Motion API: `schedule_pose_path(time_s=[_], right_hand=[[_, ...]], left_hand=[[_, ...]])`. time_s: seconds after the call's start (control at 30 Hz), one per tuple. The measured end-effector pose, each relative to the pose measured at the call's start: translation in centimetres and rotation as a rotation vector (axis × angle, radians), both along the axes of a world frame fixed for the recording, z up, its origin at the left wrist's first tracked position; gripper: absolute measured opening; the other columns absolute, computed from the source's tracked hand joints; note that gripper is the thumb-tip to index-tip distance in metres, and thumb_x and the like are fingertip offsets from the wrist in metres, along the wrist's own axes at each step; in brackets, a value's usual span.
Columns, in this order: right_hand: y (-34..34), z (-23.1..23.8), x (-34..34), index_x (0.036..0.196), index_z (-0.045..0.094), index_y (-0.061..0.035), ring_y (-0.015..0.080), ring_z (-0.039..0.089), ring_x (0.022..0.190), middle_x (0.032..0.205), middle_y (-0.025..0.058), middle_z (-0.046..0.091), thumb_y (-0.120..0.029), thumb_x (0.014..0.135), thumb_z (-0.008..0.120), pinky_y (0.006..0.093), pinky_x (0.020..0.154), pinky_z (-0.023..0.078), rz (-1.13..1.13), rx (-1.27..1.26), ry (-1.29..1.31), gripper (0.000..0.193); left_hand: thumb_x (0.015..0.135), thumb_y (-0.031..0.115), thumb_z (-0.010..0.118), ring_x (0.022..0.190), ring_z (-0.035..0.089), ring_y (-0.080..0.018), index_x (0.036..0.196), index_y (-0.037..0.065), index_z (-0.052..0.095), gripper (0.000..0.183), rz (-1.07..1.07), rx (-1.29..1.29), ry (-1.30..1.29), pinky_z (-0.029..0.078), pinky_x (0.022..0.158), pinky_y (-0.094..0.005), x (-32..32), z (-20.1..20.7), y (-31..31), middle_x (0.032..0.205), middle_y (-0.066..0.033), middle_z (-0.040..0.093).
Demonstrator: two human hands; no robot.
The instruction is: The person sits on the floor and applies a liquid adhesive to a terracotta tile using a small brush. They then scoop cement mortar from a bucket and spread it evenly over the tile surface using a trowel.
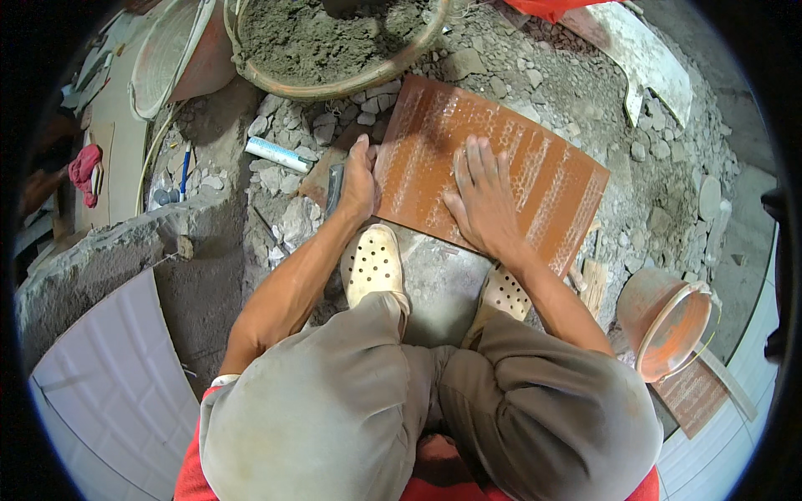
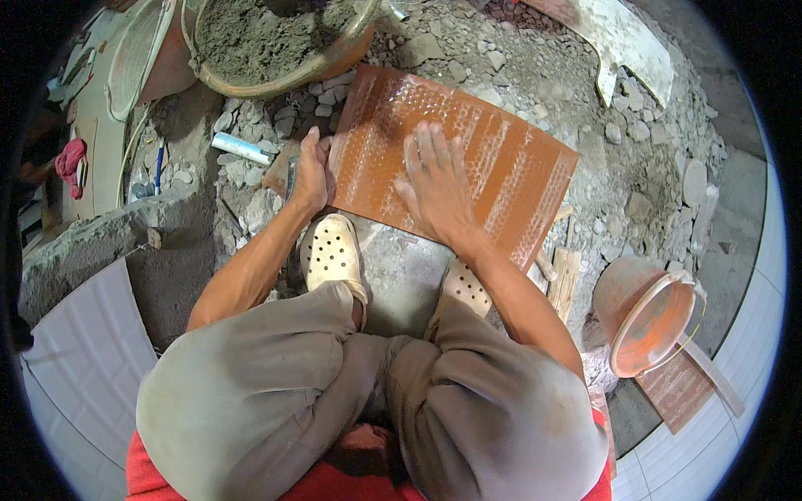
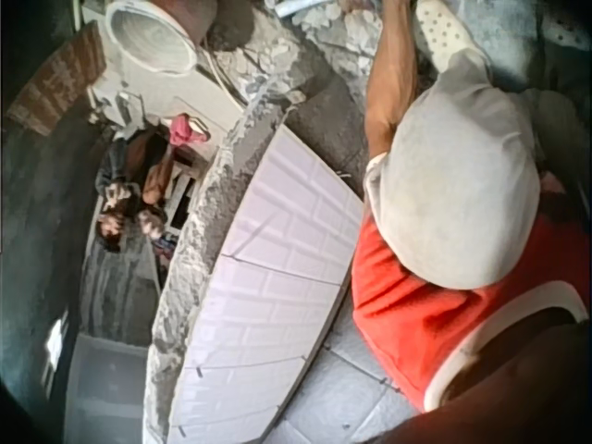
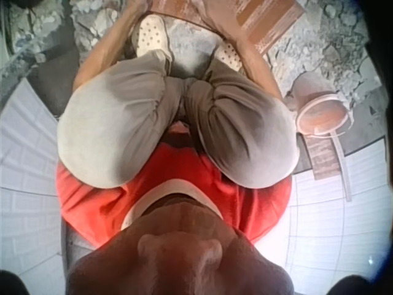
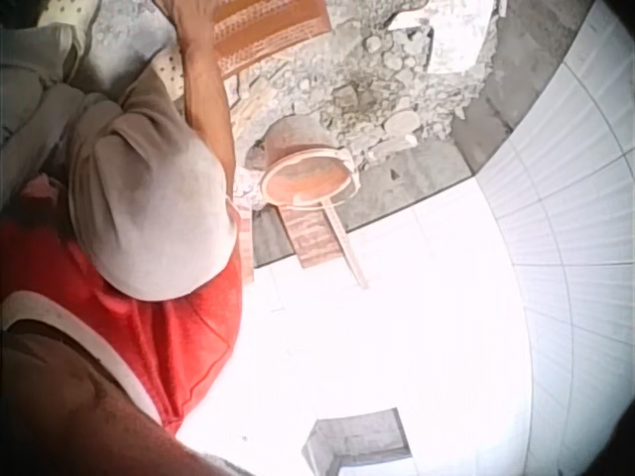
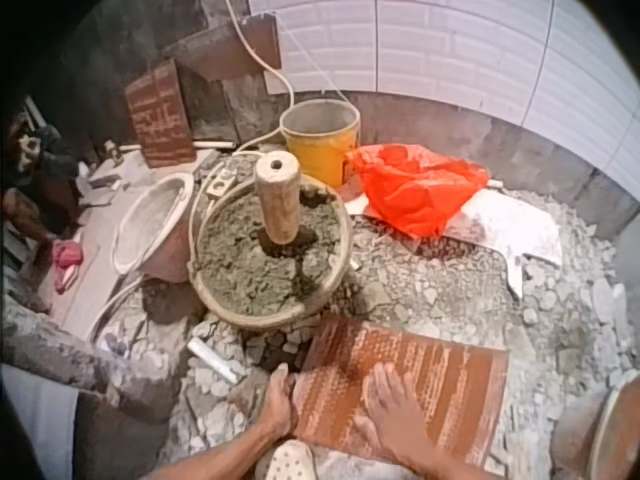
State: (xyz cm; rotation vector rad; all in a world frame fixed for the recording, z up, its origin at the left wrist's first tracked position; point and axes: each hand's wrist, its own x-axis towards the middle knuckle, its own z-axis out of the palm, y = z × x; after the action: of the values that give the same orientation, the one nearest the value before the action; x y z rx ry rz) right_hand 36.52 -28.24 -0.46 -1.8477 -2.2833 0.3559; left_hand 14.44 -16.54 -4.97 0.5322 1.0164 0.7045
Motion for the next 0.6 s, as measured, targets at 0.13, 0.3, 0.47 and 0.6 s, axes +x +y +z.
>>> schedule_pose_path(time_s=[0.13,0.3,0.47,0.6], right_hand=[[1.0,-0.2,-3.3,0.157,0.037,-0.0011,0.0382,0.012,0.159,0.168,0.0193,0.027,-0.038,0.103,0.05,0.0561,0.128,0.007,0.076,-0.046,0.005,0.066],[-0.9,0.4,-4.2,0.154,0.04,-0.0005,0.0388,0.015,0.158,0.166,0.0214,0.028,-0.037,0.101,0.054,0.0567,0.128,0.007,0.42,-0.126,0.164,0.066],[0.7,0.4,-2.6,0.154,0.04,0.0009,0.0402,0.015,0.158,0.167,0.0201,0.027,-0.035,0.101,0.054,0.0566,0.128,0.007,0.141,0.017,0.141,0.066],[0.6,0.2,-4.3,0.152,0.043,0.0006,0.0389,0.017,0.157,0.166,0.0181,0.032,-0.036,0.1,0.054,0.0583,0.128,0.007,0.276,-0.074,0.153,0.064]], left_hand=[[0.108,0.05,0.032,0.102,0.068,-0.0242,0.117,-0.004,0.068,0.066,0.024,-0.046,0.003,0.05,0.098,-0.0369,0.3,0.7,0.2,0.114,-0.0158,0.073],[0.108,0.051,0.032,0.103,0.068,-0.0247,0.118,-0.005,0.068,0.067,0.008,-0.079,-0.066,0.051,0.098,-0.0373,0.2,0.9,0.1,0.114,-0.0166,0.073],[0.104,0.058,0.035,0.113,0.068,-0.0277,0.132,-0.006,0.06,0.074,-0.07,-0.056,-0.053,0.051,0.104,-0.0392,-0.4,1.0,0.4,0.128,-0.019,0.069],[0.103,0.059,0.037,0.111,0.069,-0.0269,0.131,-0.006,0.061,0.074,-0.045,-0.098,-0.102,0.051,0.104,-0.0385,-0.6,1.3,0.5,0.126,-0.0184,0.07]])
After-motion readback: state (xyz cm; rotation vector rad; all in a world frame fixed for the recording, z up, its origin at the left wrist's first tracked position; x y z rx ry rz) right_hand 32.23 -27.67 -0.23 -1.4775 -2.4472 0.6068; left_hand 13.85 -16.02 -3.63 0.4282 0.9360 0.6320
